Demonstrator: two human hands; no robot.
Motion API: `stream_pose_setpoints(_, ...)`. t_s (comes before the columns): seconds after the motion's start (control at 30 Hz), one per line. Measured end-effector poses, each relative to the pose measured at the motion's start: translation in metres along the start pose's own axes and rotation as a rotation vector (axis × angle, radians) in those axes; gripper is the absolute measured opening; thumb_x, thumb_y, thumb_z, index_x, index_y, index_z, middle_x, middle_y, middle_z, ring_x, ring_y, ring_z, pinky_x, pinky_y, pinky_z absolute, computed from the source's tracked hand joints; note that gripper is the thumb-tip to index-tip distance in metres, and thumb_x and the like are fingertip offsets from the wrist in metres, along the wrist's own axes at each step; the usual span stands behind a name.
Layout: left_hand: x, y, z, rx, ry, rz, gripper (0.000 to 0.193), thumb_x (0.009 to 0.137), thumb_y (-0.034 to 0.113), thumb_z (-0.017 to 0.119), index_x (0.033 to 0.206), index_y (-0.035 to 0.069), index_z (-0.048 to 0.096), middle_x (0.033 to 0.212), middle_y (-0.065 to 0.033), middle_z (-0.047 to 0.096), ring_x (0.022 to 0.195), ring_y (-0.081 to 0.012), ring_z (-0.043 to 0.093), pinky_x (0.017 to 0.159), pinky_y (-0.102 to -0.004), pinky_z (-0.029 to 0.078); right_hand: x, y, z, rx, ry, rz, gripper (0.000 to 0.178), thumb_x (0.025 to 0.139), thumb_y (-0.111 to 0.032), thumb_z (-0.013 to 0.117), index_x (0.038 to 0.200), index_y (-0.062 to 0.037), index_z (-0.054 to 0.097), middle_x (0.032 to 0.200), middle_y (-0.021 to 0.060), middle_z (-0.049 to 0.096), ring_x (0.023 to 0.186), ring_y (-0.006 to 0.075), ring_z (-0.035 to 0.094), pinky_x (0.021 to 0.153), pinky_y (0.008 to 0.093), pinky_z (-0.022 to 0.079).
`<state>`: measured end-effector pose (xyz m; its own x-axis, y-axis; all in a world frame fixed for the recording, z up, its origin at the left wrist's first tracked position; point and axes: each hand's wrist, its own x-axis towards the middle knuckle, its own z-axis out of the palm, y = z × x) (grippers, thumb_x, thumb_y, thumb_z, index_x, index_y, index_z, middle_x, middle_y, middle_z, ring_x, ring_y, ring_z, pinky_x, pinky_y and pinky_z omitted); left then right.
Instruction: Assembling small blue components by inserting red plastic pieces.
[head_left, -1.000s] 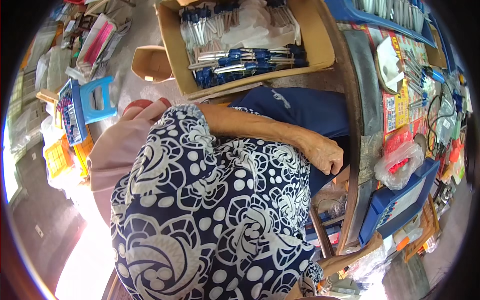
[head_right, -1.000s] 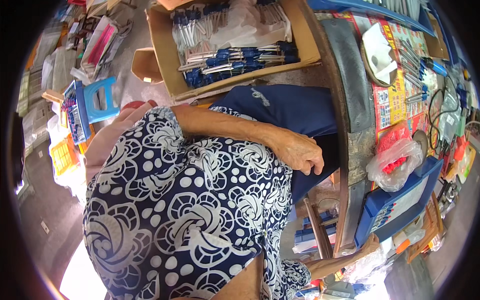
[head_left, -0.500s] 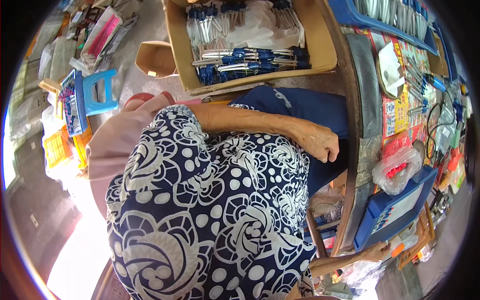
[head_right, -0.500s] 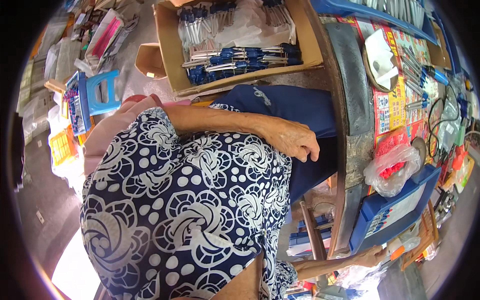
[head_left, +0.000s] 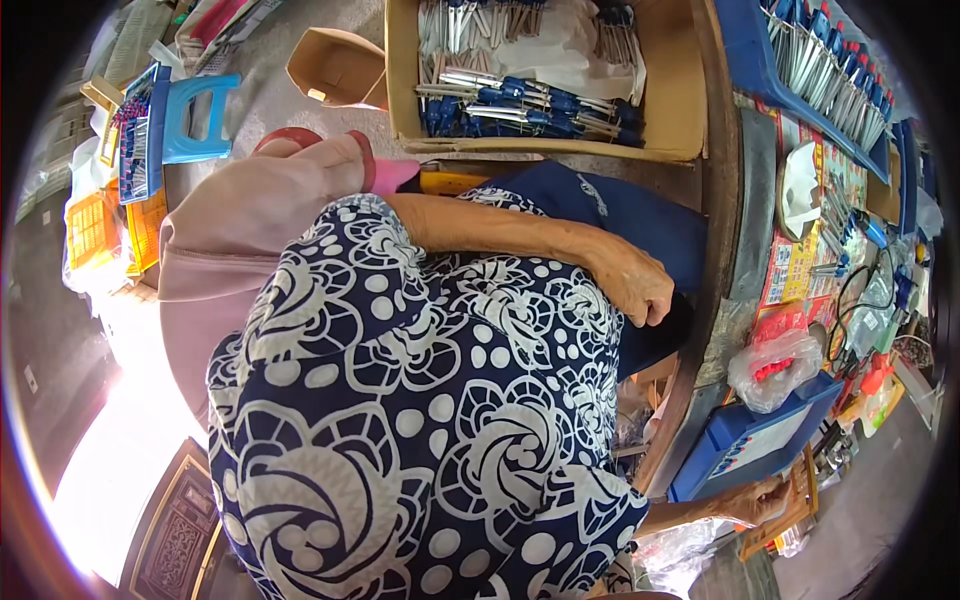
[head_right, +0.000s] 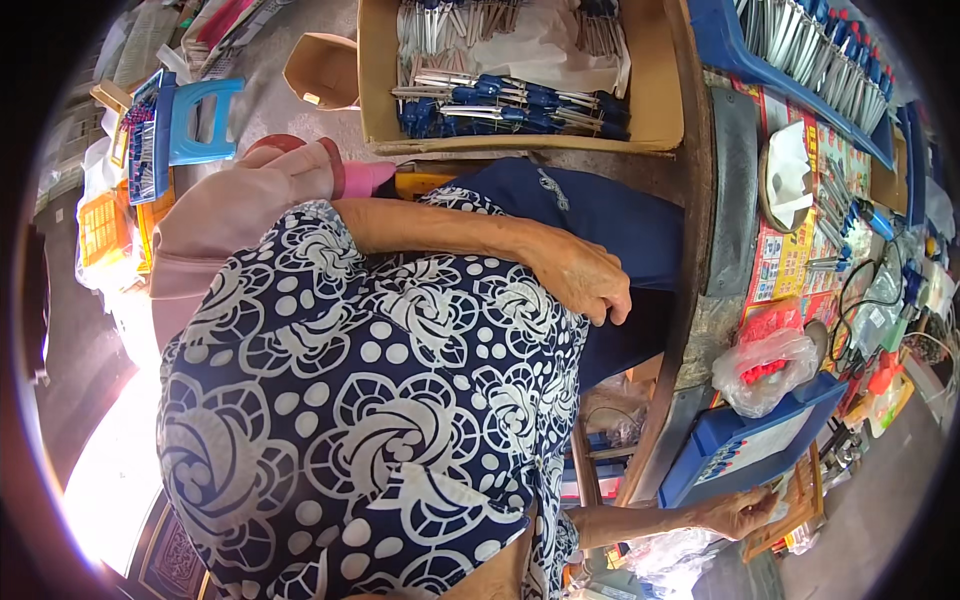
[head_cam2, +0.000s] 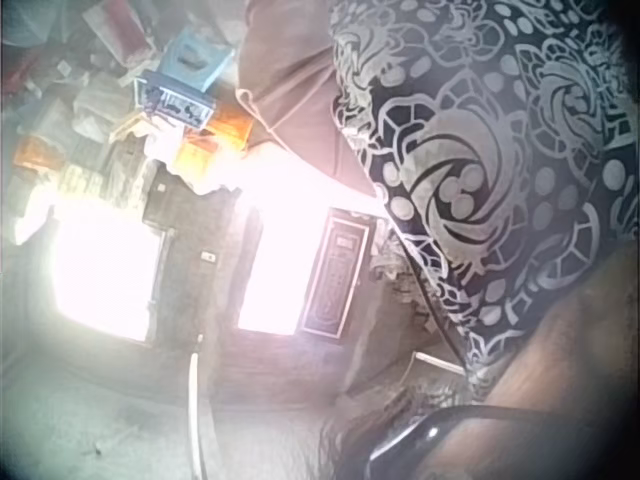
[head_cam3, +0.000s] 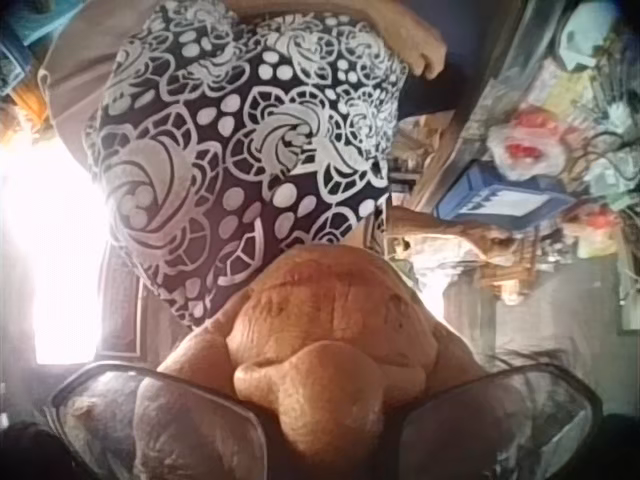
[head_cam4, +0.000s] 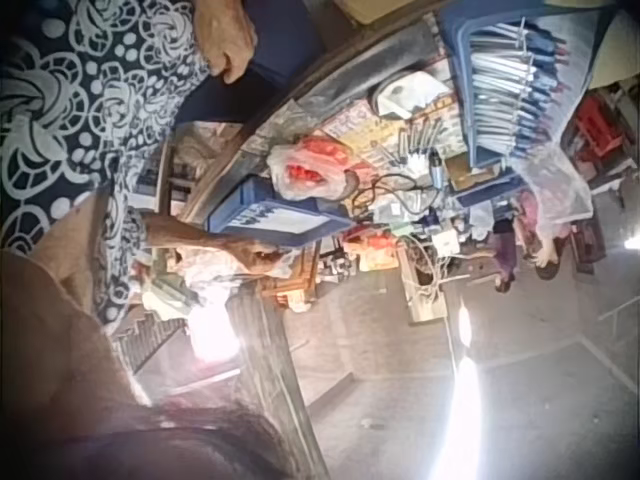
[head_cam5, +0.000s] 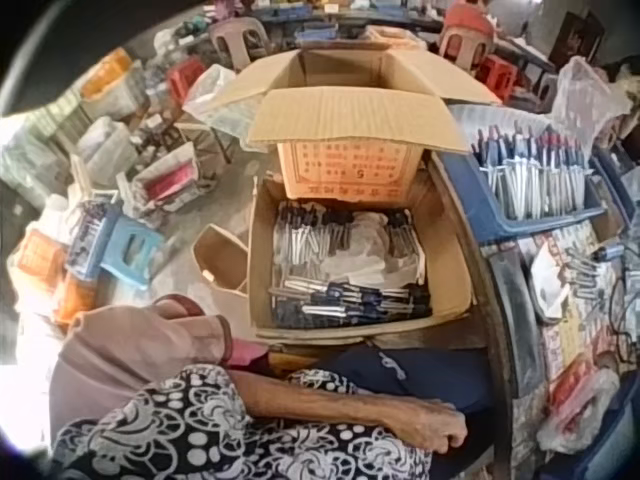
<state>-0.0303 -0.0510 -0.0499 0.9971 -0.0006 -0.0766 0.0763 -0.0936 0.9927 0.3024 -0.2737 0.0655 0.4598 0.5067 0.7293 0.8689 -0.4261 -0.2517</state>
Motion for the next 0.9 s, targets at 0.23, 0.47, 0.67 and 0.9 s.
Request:
stream_pose_setpoints(0.23, 0.002, -0.005, 0.000, 0.045, -0.026, 0.009, 0.034, 0.075, 0.012, 0.051, 0.105, -0.004, 0.055, 0.093, -0.0204, 0.060, 0.089, -0.0317, 0.057, 0.077, -0.0378, 0.044, -0.001, -0.016, 0.008, -0.067, -0.074, -0.080, 0.020, 0.083, -0.007, 0.056, 0.099, 0.0060, 0.059, 0.086, 0.0111, 0.062, 0.070, 0.0147, 0.057, 0.060, 0.0235, 0.047)
stream_pose_setpoints(0.47, 0.005, -0.008, 0.001, 0.022, -0.015, 0.017, 0.035, 0.075, 0.013, 0.051, 0.105, -0.005, 0.054, 0.094, -0.0205, 0.060, 0.089, -0.0309, 0.057, 0.077, -0.0377, 0.044, -0.010, -0.012, 0.009, -0.026, -0.106, 0.012, 0.020, 0.084, -0.006, 0.054, 0.099, 0.0069, 0.059, 0.088, 0.0131, 0.062, 0.074, 0.0170, 0.059, 0.065, 0.0256, 0.049)
stream_pose_setpoints(0.67, 0.005, -0.005, -0.001, 0.011, -0.038, 0.014, 0.035, 0.074, 0.011, 0.051, 0.105, -0.005, 0.054, 0.090, -0.0197, 0.060, 0.086, -0.0295, 0.058, 0.075, -0.0371, 0.044, -0.017, -0.009, 0.013, 0.081, -0.094, 0.008, 0.020, 0.084, -0.005, 0.054, 0.099, 0.0074, 0.058, 0.092, 0.0152, 0.062, 0.079, 0.0183, 0.059, 0.067, 0.0262, 0.049)
stream_pose_setpoints(0.9, 0.008, -0.009, -0.002, 0.070, -0.079, -0.054, 0.033, 0.074, 0.011, 0.049, 0.102, -0.005, 0.055, 0.089, -0.0197, 0.060, 0.086, -0.0280, 0.057, 0.074, -0.0376, 0.044, -0.030, -0.036, 0.017, -0.010, -0.108, 0.093, 0.020, 0.083, -0.006, 0.055, 0.099, 0.0063, 0.059, 0.094, 0.0146, 0.062, 0.081, 0.0177, 0.059, 0.069, 0.0258, 0.049)
